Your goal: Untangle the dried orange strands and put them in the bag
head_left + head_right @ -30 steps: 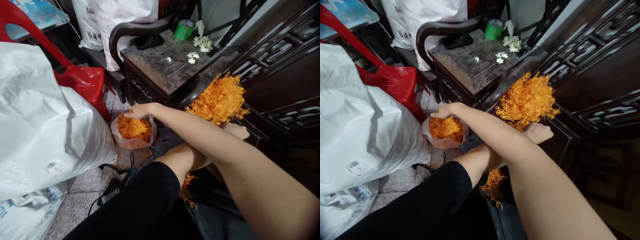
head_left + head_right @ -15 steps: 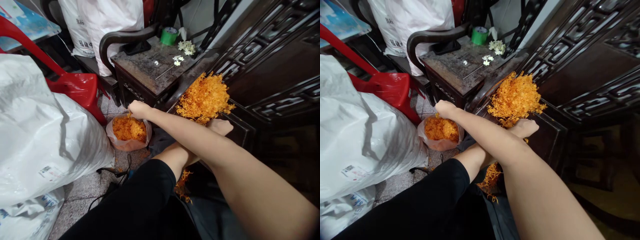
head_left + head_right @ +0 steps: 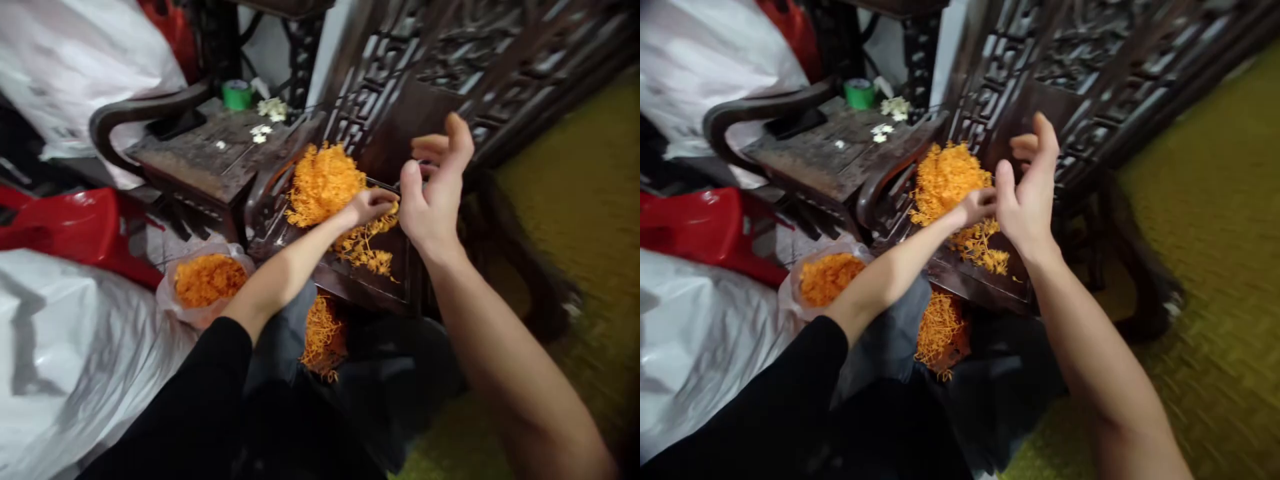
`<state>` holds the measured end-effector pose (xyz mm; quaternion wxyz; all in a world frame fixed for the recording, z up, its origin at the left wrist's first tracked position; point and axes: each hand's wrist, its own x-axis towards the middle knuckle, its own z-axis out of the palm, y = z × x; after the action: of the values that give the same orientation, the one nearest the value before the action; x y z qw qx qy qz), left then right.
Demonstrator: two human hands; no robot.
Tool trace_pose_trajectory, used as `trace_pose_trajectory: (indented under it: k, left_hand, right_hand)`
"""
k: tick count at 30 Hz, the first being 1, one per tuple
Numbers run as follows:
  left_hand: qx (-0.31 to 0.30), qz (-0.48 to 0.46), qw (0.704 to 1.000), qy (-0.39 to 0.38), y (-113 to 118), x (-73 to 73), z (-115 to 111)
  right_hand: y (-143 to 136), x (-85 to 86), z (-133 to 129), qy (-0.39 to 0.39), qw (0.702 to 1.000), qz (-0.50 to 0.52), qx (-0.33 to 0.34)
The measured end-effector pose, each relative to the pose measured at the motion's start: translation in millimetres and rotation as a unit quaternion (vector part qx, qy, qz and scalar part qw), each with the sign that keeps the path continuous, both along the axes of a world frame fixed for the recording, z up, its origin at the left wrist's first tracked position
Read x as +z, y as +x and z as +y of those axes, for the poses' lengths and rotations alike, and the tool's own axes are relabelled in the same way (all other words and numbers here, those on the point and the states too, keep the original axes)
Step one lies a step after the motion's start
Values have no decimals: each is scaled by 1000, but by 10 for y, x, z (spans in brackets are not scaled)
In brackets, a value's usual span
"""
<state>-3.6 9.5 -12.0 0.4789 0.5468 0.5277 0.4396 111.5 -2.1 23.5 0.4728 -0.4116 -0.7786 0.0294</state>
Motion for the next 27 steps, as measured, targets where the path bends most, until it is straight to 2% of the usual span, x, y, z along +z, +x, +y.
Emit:
trace_pose_trajectory:
  k: [1,3,5,7,9,11,14,17,21,22,23,24,27]
  left_hand:
    - [-46,-28,998,23,124,-9,114]
    - [-117,-98,985,80,293,-50,290]
    - [-132,-124,975,131,359,-104,397]
    - [-133,-98,972,168,367,-162,444]
    - [-140,-51,971,187,372,-230,439]
    - [-173,3,969,178,400,-309,400]
    - [-231,95,960,125,456,-399,320]
    - [-199,208,948,134,478,-395,274]
    - [-146,349,896,231,492,-308,275]
    - [-145,381,879,247,508,-289,273]
    - [-145,410,862,259,530,-274,266]
    - [-145,438,846,267,557,-263,254]
    - [-158,492,811,273,637,-253,199]
  right_hand:
    - [308,-130,57,-11,999,35,-36]
    - [739,-433,160,-106,992,70,-17]
    - [925,-681,231,-185,978,100,13]
    - [951,-807,252,-253,951,176,28]
    - [930,-833,228,-309,904,291,50]
    - [936,-827,185,-343,850,391,82]
    - [1012,-851,137,-367,806,450,111]
    - [1094,-889,131,-408,775,472,94]
    - [1087,-864,150,-448,692,563,54]
    - [1058,-857,161,-449,686,571,52]
    - [1020,-857,178,-444,693,567,41]
    - [976,-869,204,-430,713,553,17]
    - [859,-963,334,-343,806,470,-108]
